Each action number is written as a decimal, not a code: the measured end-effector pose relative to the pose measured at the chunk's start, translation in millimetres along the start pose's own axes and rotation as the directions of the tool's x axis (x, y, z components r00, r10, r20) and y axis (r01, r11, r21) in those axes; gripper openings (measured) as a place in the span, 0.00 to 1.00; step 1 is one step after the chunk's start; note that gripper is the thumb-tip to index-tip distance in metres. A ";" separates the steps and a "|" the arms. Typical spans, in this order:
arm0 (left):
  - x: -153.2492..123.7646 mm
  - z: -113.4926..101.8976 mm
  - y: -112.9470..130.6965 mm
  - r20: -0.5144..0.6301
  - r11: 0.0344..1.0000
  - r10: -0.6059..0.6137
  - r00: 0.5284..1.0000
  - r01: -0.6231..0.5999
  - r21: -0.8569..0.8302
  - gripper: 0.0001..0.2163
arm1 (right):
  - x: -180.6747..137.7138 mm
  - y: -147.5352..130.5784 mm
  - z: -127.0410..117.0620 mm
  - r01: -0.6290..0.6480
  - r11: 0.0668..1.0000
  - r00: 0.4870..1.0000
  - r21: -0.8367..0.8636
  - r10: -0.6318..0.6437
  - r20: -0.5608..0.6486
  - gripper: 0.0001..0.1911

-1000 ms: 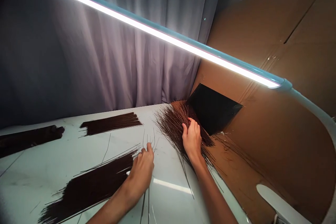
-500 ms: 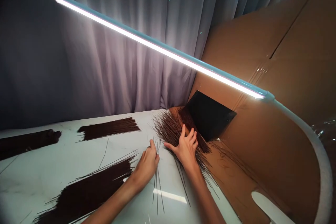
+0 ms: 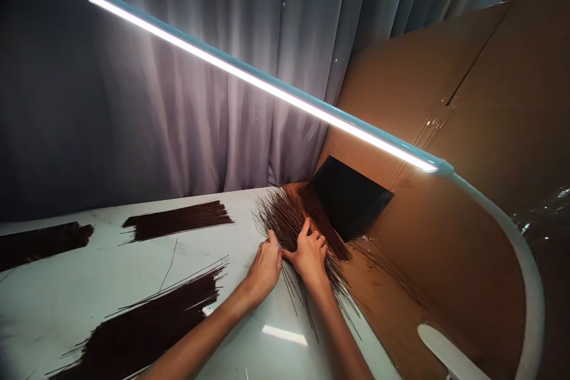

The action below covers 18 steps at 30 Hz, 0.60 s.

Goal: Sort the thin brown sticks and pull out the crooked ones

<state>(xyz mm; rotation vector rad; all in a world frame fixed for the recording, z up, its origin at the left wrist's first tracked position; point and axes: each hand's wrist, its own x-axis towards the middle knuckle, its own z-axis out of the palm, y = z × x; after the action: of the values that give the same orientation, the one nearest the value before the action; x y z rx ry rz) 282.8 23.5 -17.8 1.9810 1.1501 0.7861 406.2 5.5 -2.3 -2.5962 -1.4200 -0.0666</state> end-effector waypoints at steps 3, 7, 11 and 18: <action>5.2 3.4 -6.4 -0.016 0.997 0.009 1.000 -0.011 -0.070 0.18 | 4.1 1.3 -0.2 -0.002 1.000 1.000 0.015 0.002 0.013 0.56; 14.6 5.2 -12.4 -0.055 0.988 -0.024 0.998 0.015 -0.156 0.17 | 4.8 0.4 -3.7 0.004 0.999 1.000 0.040 -0.005 0.027 0.51; 25.2 5.7 -6.6 -0.090 0.975 -0.124 0.988 0.104 -0.195 0.09 | 0.3 -4.5 -6.6 0.042 0.996 0.999 0.085 -0.044 0.032 0.42; 35.4 -9.3 8.1 -0.100 0.945 -0.245 0.964 0.214 -0.248 0.21 | -11.8 -21.8 -5.5 0.071 0.988 0.995 0.136 -0.080 0.061 0.33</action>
<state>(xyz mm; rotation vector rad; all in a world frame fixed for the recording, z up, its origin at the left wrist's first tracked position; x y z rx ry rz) 294.2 54.8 -0.5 1.5873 1.2735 0.8928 381.7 6.1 4.6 -2.4581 -1.4904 0.1027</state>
